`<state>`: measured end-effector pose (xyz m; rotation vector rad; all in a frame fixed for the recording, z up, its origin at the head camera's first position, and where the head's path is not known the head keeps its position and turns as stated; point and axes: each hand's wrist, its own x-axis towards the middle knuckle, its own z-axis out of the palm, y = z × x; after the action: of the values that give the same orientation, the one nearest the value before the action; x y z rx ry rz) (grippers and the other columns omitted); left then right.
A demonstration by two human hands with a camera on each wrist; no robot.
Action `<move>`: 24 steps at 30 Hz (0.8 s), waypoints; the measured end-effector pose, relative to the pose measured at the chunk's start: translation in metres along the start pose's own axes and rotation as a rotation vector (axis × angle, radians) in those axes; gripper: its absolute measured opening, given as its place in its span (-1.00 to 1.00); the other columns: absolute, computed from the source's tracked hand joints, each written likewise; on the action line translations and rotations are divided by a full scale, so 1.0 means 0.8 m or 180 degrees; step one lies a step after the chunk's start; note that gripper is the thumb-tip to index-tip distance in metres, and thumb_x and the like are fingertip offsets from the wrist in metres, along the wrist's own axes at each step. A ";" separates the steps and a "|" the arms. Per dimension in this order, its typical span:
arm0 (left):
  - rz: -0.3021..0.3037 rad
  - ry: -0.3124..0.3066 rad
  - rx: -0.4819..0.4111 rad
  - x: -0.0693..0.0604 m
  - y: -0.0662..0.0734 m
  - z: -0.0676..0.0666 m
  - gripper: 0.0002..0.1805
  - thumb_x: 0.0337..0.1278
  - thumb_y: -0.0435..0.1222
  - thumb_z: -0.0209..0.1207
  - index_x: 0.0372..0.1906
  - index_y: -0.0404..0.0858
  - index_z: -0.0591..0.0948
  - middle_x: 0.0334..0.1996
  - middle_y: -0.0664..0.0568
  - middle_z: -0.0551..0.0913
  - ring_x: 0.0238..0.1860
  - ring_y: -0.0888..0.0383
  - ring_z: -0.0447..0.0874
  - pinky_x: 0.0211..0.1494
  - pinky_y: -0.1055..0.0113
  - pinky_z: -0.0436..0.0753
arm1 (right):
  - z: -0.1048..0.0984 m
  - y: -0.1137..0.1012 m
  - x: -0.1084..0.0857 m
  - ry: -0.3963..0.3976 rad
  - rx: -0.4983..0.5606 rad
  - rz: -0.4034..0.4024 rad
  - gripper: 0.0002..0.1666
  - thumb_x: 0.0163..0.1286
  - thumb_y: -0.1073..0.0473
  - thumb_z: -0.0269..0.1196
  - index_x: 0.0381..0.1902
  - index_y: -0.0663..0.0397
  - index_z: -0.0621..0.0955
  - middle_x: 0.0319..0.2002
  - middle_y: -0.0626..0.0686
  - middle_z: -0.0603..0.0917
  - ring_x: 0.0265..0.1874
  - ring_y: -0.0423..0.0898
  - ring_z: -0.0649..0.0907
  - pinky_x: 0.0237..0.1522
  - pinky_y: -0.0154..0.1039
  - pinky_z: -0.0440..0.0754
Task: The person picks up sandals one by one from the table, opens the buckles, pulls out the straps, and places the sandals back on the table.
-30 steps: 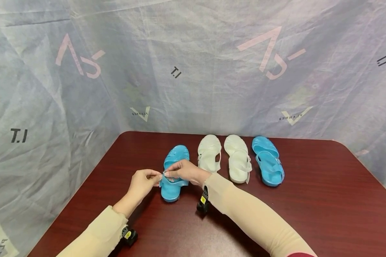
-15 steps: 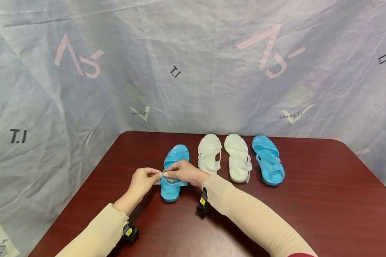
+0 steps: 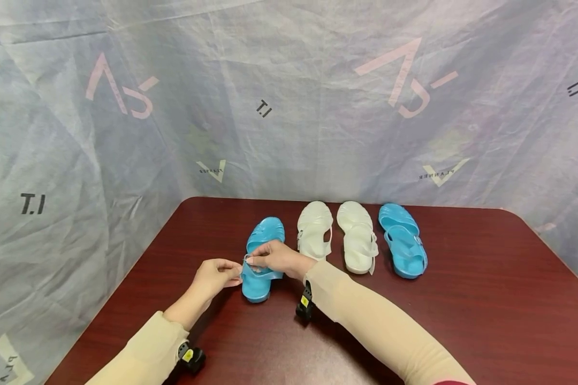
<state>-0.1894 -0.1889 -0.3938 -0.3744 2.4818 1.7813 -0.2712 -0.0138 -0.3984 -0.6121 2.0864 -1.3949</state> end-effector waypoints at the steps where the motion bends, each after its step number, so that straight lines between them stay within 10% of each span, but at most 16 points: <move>1: 0.0020 0.0010 0.0008 0.000 0.000 0.000 -0.79 0.26 -0.44 0.16 -0.10 -0.52 0.64 -0.26 -0.20 0.72 -0.32 0.13 0.75 -0.14 0.23 0.74 | 0.000 0.000 0.000 -0.0001 0.0002 0.0002 -0.73 0.41 0.05 0.21 -0.21 0.12 0.72 -0.39 0.00 0.68 -0.32 -0.16 0.60 -0.14 -0.27 0.58; 24: 0.0211 0.0068 -0.0153 0.019 0.005 -0.003 -0.77 0.18 -0.44 0.24 -0.15 -0.56 0.67 -0.24 -0.22 0.74 -0.36 0.18 0.76 -0.09 0.20 0.73 | -0.002 -0.004 0.001 0.0099 -0.0016 0.0090 -0.75 0.36 0.04 0.28 -0.22 0.09 0.76 -0.43 -0.01 0.73 -0.30 -0.17 0.62 -0.14 -0.28 0.58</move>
<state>-0.2048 -0.1922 -0.3923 -0.3193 2.4978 1.8746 -0.2728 -0.0144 -0.3955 -0.5642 2.1155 -1.3921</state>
